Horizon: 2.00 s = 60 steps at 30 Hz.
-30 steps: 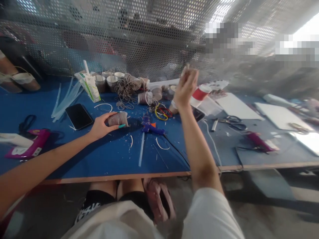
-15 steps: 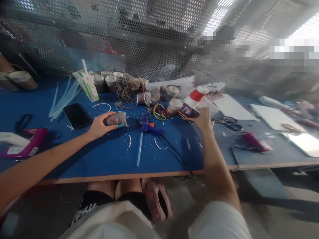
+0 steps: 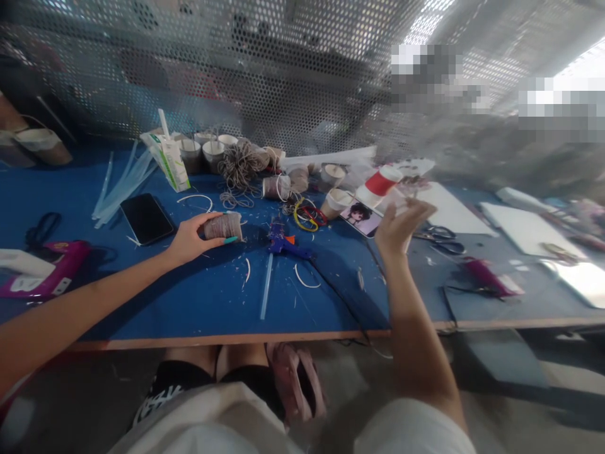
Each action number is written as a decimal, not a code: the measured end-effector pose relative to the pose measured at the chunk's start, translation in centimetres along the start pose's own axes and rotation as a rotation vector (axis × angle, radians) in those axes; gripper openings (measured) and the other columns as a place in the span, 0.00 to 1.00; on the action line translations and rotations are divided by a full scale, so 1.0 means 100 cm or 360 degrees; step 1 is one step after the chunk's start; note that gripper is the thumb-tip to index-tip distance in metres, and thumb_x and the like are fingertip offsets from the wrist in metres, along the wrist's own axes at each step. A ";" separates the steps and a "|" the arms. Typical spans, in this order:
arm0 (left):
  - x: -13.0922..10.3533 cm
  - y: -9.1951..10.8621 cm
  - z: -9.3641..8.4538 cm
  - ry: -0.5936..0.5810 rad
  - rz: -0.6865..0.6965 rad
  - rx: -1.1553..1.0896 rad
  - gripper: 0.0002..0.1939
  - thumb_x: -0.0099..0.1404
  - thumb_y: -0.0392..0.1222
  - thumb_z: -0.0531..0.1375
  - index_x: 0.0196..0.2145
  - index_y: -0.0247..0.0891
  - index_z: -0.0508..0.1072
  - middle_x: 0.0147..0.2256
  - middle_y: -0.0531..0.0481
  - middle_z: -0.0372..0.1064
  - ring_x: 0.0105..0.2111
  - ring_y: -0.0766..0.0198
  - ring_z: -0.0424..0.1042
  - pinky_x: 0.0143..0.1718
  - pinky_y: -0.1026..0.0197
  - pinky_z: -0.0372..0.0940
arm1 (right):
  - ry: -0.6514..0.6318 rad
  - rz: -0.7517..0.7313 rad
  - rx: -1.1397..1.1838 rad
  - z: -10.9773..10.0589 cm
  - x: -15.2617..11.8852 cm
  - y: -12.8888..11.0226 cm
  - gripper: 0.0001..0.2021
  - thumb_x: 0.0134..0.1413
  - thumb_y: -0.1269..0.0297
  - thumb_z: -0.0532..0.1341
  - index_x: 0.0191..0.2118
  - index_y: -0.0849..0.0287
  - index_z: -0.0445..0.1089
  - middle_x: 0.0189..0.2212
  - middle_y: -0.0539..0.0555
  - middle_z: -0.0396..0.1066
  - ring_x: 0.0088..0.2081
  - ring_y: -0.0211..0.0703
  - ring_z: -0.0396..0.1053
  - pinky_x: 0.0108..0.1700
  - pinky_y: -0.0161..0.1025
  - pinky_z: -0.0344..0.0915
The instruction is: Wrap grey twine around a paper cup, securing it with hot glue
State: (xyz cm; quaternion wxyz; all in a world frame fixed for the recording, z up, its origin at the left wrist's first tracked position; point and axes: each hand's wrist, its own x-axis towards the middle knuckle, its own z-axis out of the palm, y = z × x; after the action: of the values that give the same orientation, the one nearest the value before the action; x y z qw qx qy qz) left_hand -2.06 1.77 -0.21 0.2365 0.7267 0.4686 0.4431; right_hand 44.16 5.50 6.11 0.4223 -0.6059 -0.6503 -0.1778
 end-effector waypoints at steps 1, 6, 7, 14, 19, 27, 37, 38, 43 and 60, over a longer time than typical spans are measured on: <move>0.000 0.000 0.000 0.0000 -0.0001 0.0006 0.33 0.52 0.60 0.69 0.51 0.38 0.74 0.51 0.40 0.77 0.50 0.46 0.77 0.52 0.43 0.72 | 0.0174 0.0009 -0.0072 0.000 -0.001 -0.012 0.19 0.66 0.52 0.40 0.46 0.55 0.63 0.48 0.72 0.61 0.55 0.69 0.55 0.57 0.68 0.46; 0.000 0.002 -0.001 -0.0024 -0.0011 0.0040 0.32 0.52 0.57 0.70 0.52 0.39 0.74 0.51 0.41 0.77 0.49 0.48 0.77 0.50 0.48 0.73 | -0.0090 -0.0268 -0.0010 -0.005 -0.018 -0.085 0.18 0.65 0.54 0.48 0.40 0.56 0.72 0.33 0.62 0.73 0.40 0.58 0.72 0.46 0.55 0.66; 0.000 0.003 -0.002 -0.0044 -0.0020 0.0023 0.32 0.52 0.56 0.70 0.52 0.39 0.75 0.51 0.41 0.77 0.49 0.48 0.77 0.50 0.48 0.73 | -0.0206 -0.0340 0.0029 -0.007 -0.021 -0.101 0.17 0.65 0.55 0.50 0.42 0.56 0.73 0.32 0.59 0.74 0.37 0.54 0.73 0.43 0.50 0.68; 0.003 0.001 -0.001 -0.0118 -0.0107 -0.0119 0.34 0.51 0.53 0.71 0.52 0.34 0.74 0.51 0.38 0.77 0.48 0.48 0.78 0.50 0.48 0.73 | -0.1115 -0.1006 0.0138 0.016 -0.036 -0.189 0.14 0.66 0.67 0.49 0.38 0.59 0.72 0.28 0.55 0.77 0.29 0.43 0.74 0.30 0.36 0.62; 0.002 0.002 -0.002 -0.0109 -0.0025 -0.0099 0.31 0.51 0.51 0.72 0.51 0.37 0.75 0.52 0.40 0.77 0.51 0.48 0.77 0.55 0.47 0.71 | -0.1197 -0.1103 0.0023 0.047 -0.042 -0.206 0.14 0.66 0.68 0.50 0.30 0.58 0.68 0.22 0.52 0.73 0.25 0.41 0.70 0.26 0.35 0.52; 0.000 0.005 -0.001 -0.0140 0.0039 -0.0072 0.30 0.52 0.54 0.72 0.51 0.39 0.76 0.51 0.41 0.77 0.51 0.49 0.77 0.54 0.48 0.71 | -0.1216 -0.1224 0.0049 0.056 -0.054 -0.202 0.18 0.69 0.67 0.47 0.33 0.59 0.71 0.26 0.54 0.76 0.30 0.41 0.73 0.29 0.34 0.57; -0.002 0.008 -0.003 -0.0154 0.0083 0.0015 0.32 0.53 0.54 0.71 0.52 0.37 0.75 0.53 0.40 0.77 0.52 0.48 0.77 0.57 0.48 0.70 | -0.1081 -0.1249 -0.0043 0.058 -0.061 -0.203 0.22 0.71 0.63 0.46 0.32 0.59 0.73 0.24 0.56 0.75 0.27 0.41 0.72 0.28 0.37 0.55; -0.002 0.008 -0.003 -0.0157 0.0081 0.0025 0.32 0.53 0.55 0.71 0.52 0.37 0.75 0.53 0.40 0.77 0.53 0.48 0.76 0.57 0.47 0.70 | -0.1075 -0.1234 -0.0048 0.057 -0.061 -0.204 0.22 0.71 0.63 0.46 0.31 0.59 0.73 0.24 0.56 0.75 0.26 0.41 0.71 0.27 0.37 0.54; -0.003 0.008 -0.003 -0.0153 0.0081 0.0073 0.33 0.53 0.55 0.71 0.52 0.37 0.74 0.53 0.42 0.76 0.53 0.49 0.76 0.56 0.49 0.70 | -0.1051 -0.1157 -0.0059 0.054 -0.061 -0.207 0.21 0.70 0.62 0.48 0.29 0.58 0.72 0.20 0.54 0.71 0.24 0.41 0.68 0.26 0.37 0.51; -0.004 0.010 -0.004 -0.0167 0.0118 0.0175 0.33 0.54 0.55 0.71 0.54 0.37 0.73 0.53 0.41 0.76 0.53 0.49 0.76 0.56 0.49 0.70 | -0.0976 -0.1195 -0.0189 0.053 -0.061 -0.209 0.28 0.73 0.58 0.41 0.30 0.59 0.73 0.20 0.55 0.72 0.23 0.41 0.67 0.25 0.38 0.49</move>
State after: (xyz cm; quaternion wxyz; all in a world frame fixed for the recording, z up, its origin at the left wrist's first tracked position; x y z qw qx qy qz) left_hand -2.00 0.93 0.62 0.2038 0.7776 0.4521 0.3865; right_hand 22.26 1.30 4.25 0.0826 -0.3769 -0.9072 -0.1679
